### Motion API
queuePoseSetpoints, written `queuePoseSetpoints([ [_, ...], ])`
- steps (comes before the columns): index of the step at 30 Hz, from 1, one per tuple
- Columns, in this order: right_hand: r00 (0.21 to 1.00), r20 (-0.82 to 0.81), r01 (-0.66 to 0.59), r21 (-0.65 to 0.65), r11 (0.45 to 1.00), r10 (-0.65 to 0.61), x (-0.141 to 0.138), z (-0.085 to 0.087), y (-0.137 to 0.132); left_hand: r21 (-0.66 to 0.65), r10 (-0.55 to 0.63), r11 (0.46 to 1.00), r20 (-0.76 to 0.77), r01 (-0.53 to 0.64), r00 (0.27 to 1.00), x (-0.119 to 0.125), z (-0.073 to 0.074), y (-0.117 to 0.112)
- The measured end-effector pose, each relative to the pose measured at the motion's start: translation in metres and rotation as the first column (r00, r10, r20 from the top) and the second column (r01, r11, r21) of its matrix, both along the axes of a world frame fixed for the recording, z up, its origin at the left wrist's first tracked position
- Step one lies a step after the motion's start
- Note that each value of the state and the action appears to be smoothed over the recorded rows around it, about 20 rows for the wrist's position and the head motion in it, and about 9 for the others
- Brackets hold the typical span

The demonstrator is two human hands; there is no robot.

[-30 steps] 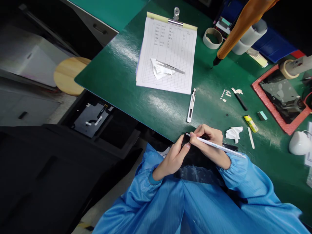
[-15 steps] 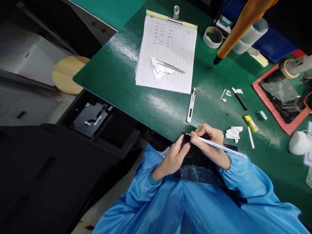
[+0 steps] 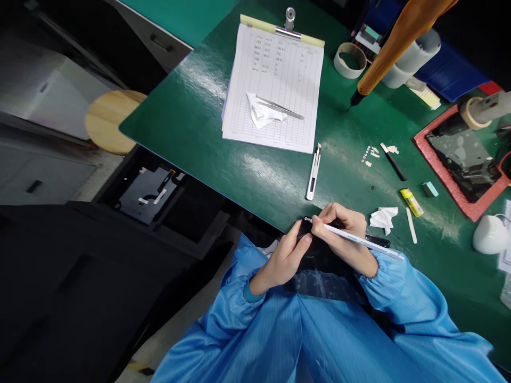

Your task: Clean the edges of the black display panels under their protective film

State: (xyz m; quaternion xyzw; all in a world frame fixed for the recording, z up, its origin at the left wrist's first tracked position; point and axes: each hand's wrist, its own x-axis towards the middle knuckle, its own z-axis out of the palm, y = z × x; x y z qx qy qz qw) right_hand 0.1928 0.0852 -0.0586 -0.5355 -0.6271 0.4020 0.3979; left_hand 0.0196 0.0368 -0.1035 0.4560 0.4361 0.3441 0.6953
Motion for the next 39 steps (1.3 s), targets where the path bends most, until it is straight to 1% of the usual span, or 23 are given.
queuePoseSetpoints([
  [5, 1.000, 0.001, 0.015, 0.019, 1.000, -0.015, -0.0002, -0.0025, -0.0009, -0.007, 0.001, 1.000, 0.000, -0.001, 1.000, -0.0003, -0.0014, 0.0001],
  [12, 1.000, -0.001, 0.008, 0.021, 1.000, -0.008, -0.0012, 0.0008, 0.0006, 0.003, 0.008, 1.000, 0.009, -0.008, 1.000, 0.0006, 0.0002, 0.0010],
  [22, 1.000, -0.018, 0.002, 0.071, 0.997, -0.001, -0.0007, -0.0017, 0.0000, 0.005, 0.006, 1.000, 0.013, -0.006, 1.000, -0.0002, -0.0016, 0.0008],
  [31, 1.000, 0.014, 0.011, 0.024, 1.000, -0.011, -0.0010, 0.0012, 0.0002, -0.020, 0.000, 1.000, -0.008, 0.000, 1.000, 0.0001, -0.0004, 0.0010],
  [39, 1.000, 0.009, 0.004, 0.042, 0.999, -0.005, -0.0012, 0.0013, -0.0002, -0.019, -0.004, 1.000, -0.007, 0.004, 1.000, 0.0008, -0.0014, 0.0001],
])
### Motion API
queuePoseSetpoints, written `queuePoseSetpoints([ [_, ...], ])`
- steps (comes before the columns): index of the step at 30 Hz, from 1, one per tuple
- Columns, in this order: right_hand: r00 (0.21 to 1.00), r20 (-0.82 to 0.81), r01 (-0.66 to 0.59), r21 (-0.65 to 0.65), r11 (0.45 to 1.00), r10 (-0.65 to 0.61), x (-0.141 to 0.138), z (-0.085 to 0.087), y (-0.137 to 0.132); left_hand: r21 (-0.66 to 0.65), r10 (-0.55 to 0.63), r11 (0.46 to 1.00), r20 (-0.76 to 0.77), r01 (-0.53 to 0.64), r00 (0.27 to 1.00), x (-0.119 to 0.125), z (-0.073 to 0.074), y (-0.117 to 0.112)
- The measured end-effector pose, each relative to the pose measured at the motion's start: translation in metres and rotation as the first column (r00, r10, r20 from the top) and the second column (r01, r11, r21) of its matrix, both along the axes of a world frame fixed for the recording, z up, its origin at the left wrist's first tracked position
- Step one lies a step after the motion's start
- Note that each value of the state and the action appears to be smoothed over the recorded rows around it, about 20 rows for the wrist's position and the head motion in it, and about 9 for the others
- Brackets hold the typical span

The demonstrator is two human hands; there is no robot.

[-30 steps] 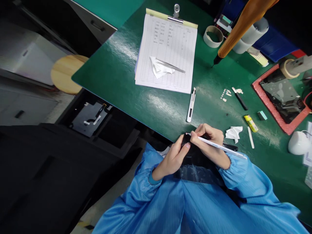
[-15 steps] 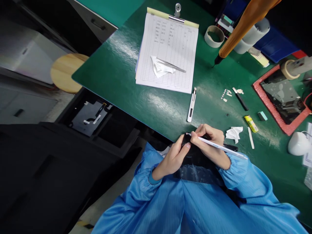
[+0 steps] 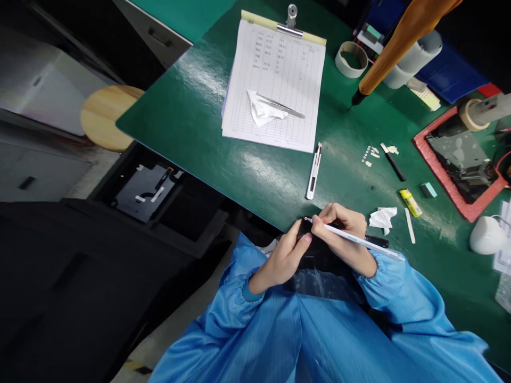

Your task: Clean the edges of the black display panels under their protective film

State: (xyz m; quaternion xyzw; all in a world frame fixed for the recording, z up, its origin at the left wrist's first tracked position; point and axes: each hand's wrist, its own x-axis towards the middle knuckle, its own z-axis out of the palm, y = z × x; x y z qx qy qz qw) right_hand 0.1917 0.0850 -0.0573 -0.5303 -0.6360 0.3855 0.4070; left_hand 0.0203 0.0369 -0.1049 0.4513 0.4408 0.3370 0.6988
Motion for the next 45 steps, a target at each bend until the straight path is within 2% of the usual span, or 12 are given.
queuePoseSetpoints([
  [19, 1.000, -0.007, -0.003, -0.023, 1.000, 0.003, -0.0002, -0.0004, 0.0000, 0.013, 0.004, 1.000, 0.022, -0.004, 1.000, -0.0003, 0.0013, 0.0004],
  [25, 0.998, -0.056, 0.019, -0.033, 0.999, -0.021, 0.0009, 0.0014, -0.0007, 0.020, 0.005, 1.000, 0.024, -0.005, 1.000, 0.0002, 0.0027, 0.0012],
  [36, 1.000, -0.022, -0.011, 0.036, 0.999, 0.011, 0.0005, -0.0008, -0.0003, 0.028, 0.006, 1.000, 0.018, -0.007, 1.000, 0.0001, 0.0023, 0.0016],
  [41, 1.000, -0.010, -0.007, -0.007, 1.000, 0.007, 0.0011, 0.0007, -0.0002, 0.024, 0.004, 1.000, 0.017, -0.004, 1.000, -0.0003, 0.0022, 0.0018],
  [45, 0.997, -0.069, 0.015, -0.070, 0.997, -0.019, 0.0012, 0.0022, -0.0007, 0.019, 0.009, 1.000, 0.020, -0.009, 1.000, -0.0002, 0.0020, 0.0011],
])
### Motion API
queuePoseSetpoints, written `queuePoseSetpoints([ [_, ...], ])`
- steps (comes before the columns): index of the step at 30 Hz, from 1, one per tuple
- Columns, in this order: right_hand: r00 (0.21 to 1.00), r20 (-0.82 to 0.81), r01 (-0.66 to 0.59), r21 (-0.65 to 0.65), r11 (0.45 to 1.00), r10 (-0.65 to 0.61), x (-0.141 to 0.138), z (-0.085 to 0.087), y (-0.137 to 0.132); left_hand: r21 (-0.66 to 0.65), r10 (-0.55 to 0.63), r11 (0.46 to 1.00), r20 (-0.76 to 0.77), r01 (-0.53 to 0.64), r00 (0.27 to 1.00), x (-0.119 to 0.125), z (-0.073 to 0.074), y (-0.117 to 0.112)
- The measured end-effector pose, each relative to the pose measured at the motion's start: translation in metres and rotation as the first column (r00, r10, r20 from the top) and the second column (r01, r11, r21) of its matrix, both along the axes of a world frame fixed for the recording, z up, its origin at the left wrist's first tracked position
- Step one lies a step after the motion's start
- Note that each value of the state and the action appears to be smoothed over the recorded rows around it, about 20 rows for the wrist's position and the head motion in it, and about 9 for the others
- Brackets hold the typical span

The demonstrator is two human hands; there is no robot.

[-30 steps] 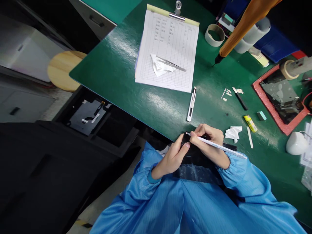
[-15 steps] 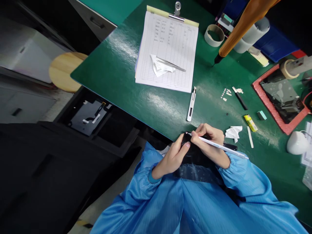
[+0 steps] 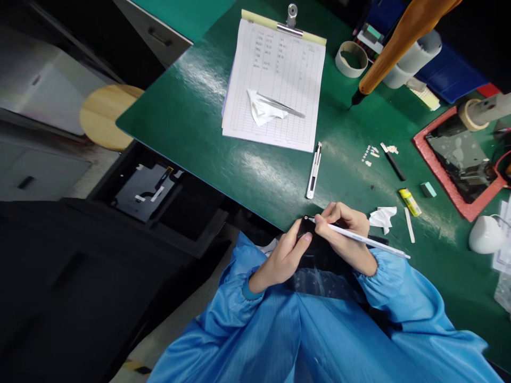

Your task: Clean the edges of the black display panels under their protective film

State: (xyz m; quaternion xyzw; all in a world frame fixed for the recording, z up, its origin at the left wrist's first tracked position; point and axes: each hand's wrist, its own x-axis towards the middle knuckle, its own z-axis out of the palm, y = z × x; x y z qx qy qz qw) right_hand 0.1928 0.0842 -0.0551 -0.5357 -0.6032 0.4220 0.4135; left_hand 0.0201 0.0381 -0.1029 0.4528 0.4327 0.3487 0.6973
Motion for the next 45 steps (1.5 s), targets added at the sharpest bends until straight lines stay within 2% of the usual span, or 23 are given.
queuePoseSetpoints([
  [9, 0.991, -0.083, 0.098, -0.039, 0.994, -0.101, 0.001, -0.002, 0.004, -0.004, 0.005, 1.000, 0.035, -0.005, 0.999, 0.001, 0.005, 0.001],
  [12, 0.993, 0.036, 0.111, -0.032, 0.993, -0.110, 0.015, 0.002, 0.014, -0.017, 0.001, 1.000, 0.047, -0.001, 0.999, 0.000, 0.004, 0.001],
  [15, 0.968, 0.237, 0.074, 0.047, 0.996, -0.083, 0.039, 0.003, 0.029, -0.020, -0.002, 1.000, 0.063, 0.004, 0.998, -0.001, 0.002, 0.002],
  [17, 0.919, 0.388, 0.024, 0.132, 0.991, -0.074, 0.060, 0.001, 0.038, -0.023, -0.007, 1.000, 0.079, 0.009, 0.997, -0.001, 0.002, 0.003],
  [21, 0.756, 0.644, -0.054, 0.237, 0.970, -0.115, 0.100, -0.012, 0.048, -0.050, 0.006, 0.999, 0.117, 0.000, 0.993, -0.002, -0.001, 0.004],
  [24, 0.724, 0.665, -0.026, 0.293, 0.956, -0.184, 0.119, -0.015, 0.045, -0.095, 0.034, 0.995, 0.128, -0.022, 0.991, -0.004, -0.004, 0.003],
  [28, 0.753, 0.568, 0.140, 0.355, 0.924, -0.332, 0.126, -0.004, 0.020, -0.163, 0.087, 0.984, 0.114, -0.068, 0.990, -0.015, -0.005, -0.004],
  [32, 0.805, 0.410, 0.296, 0.347, 0.890, -0.428, 0.120, 0.018, -0.018, -0.195, 0.117, 0.976, 0.095, -0.097, 0.989, -0.036, -0.003, -0.007],
  [36, 0.747, 0.394, 0.379, 0.408, 0.831, -0.535, 0.105, 0.040, -0.052, -0.189, 0.158, 0.972, 0.067, -0.143, 0.985, -0.049, 0.004, -0.003],
  [38, 0.720, 0.434, 0.347, 0.450, 0.823, -0.541, 0.091, 0.049, -0.063, -0.164, 0.157, 0.975, 0.040, -0.148, 0.987, -0.050, 0.012, 0.000],
  [40, 0.719, 0.498, 0.250, 0.467, 0.848, -0.486, 0.071, 0.053, -0.070, -0.092, 0.106, 0.990, 0.019, -0.104, 0.994, -0.048, 0.019, 0.003],
  [43, 0.712, 0.599, 0.098, 0.432, 0.897, -0.366, 0.029, 0.050, -0.073, 0.049, 0.033, 0.998, 0.020, -0.034, 0.999, -0.037, 0.025, 0.003],
  [45, 0.704, 0.629, 0.049, 0.420, 0.906, -0.329, 0.000, 0.044, -0.070, 0.120, 0.065, 0.990, 0.025, -0.067, 0.998, -0.028, 0.024, -0.001],
])
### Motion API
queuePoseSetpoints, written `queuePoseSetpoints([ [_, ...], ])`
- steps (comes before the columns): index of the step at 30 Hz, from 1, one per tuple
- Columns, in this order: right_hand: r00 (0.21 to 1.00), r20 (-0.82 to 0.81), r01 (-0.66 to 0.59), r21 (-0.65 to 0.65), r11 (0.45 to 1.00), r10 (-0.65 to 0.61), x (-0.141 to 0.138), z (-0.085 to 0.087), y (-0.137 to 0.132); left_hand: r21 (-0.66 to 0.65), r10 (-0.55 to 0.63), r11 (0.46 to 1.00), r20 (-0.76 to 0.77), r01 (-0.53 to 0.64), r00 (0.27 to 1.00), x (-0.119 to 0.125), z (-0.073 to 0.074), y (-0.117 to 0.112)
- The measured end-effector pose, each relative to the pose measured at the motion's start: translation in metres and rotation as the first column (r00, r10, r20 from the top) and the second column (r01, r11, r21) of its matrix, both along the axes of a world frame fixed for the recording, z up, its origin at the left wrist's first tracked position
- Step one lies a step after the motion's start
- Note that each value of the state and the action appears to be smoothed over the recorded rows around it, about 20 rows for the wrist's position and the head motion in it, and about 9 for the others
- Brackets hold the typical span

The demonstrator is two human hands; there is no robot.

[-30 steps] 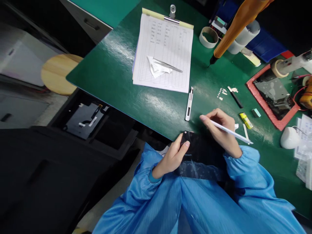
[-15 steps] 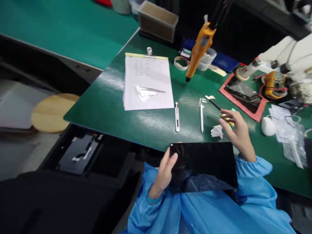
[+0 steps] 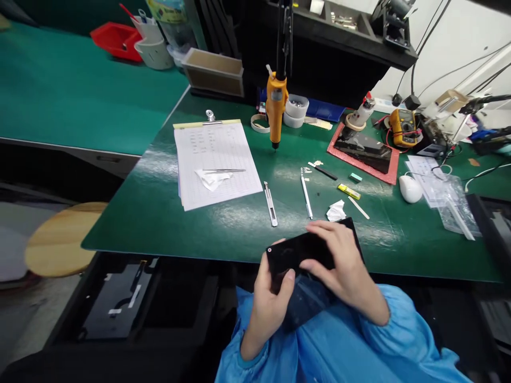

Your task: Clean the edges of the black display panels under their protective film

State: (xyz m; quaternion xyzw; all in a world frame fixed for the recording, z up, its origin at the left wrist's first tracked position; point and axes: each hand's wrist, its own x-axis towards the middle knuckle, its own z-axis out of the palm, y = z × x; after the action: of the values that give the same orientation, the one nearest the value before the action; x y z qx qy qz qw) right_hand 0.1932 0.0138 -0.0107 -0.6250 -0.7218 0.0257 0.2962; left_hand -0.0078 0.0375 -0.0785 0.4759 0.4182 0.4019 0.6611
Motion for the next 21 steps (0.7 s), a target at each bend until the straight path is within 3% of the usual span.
queuePoseSetpoints([
  [5, 0.999, 0.030, 0.018, 0.023, 1.000, -0.018, -0.035, -0.014, 0.014, 0.081, 0.094, 0.992, -0.028, -0.091, 0.995, 0.014, -0.006, -0.012],
  [10, 0.998, 0.043, 0.048, 0.042, 0.998, -0.050, -0.032, -0.019, 0.026, 0.105, 0.078, 0.992, -0.060, -0.071, 0.995, 0.008, -0.004, -0.011],
  [16, 0.989, -0.003, 0.145, 0.169, 0.975, -0.146, -0.035, -0.024, 0.035, 0.047, -0.070, 0.996, -0.060, 0.073, 0.996, 0.001, 0.000, -0.004],
  [19, 0.979, -0.033, 0.202, 0.216, 0.955, -0.200, -0.031, -0.021, 0.035, 0.091, -0.064, 0.994, -0.041, 0.068, 0.997, 0.002, 0.002, -0.003],
  [21, 0.988, -0.039, 0.154, 0.189, 0.970, -0.149, -0.026, -0.018, 0.033, 0.105, -0.046, 0.993, -0.035, 0.049, 0.998, 0.003, 0.002, -0.002],
])
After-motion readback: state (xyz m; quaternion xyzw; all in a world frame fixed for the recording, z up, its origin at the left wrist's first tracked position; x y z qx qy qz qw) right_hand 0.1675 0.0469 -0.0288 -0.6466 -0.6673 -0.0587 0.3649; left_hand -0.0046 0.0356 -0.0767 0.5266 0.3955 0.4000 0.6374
